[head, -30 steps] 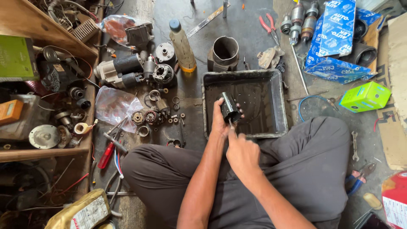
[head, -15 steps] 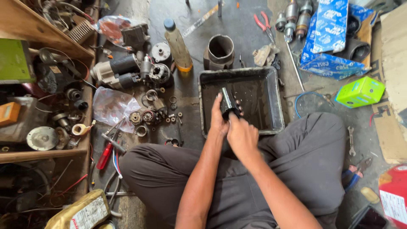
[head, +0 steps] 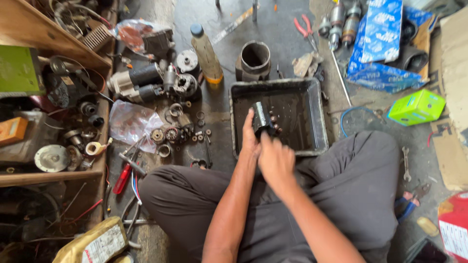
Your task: The person pours oil into a tray and then uses a brush to scrub a cylindrical metal part inside the tray. The person repeatedly scrubs the part while holding it in the oil.
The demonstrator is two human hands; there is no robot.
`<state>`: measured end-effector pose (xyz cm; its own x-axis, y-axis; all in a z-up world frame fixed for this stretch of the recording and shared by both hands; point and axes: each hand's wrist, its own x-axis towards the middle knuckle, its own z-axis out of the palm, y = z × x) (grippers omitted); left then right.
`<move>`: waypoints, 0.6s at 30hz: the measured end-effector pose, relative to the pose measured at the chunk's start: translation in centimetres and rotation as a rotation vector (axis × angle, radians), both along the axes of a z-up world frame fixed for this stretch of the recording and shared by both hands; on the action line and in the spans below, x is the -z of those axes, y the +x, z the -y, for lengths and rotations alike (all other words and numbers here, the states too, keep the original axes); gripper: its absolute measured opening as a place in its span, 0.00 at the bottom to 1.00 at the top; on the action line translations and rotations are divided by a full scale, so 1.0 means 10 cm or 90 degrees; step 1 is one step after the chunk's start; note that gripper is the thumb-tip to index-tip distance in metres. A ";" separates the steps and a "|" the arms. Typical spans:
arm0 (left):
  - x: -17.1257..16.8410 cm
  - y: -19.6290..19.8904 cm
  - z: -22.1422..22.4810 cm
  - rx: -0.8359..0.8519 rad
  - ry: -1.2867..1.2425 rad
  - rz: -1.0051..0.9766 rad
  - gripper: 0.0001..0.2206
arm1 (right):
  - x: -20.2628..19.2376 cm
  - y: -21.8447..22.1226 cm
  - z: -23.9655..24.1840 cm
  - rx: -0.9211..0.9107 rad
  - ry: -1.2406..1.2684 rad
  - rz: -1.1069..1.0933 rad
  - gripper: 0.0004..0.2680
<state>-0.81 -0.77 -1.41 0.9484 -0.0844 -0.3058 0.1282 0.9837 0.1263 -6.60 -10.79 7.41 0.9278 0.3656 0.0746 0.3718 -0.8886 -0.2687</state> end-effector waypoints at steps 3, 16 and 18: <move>-0.03 -0.05 0.06 0.002 0.049 -0.010 0.25 | 0.02 -0.03 0.01 0.009 -0.031 -0.018 0.11; -0.07 0.06 0.06 -0.044 0.068 -0.035 0.25 | -0.07 0.07 0.00 0.013 0.005 -0.037 0.15; 0.00 -0.01 0.06 -0.035 0.052 -0.015 0.26 | -0.05 0.00 0.00 0.018 0.028 -0.060 0.13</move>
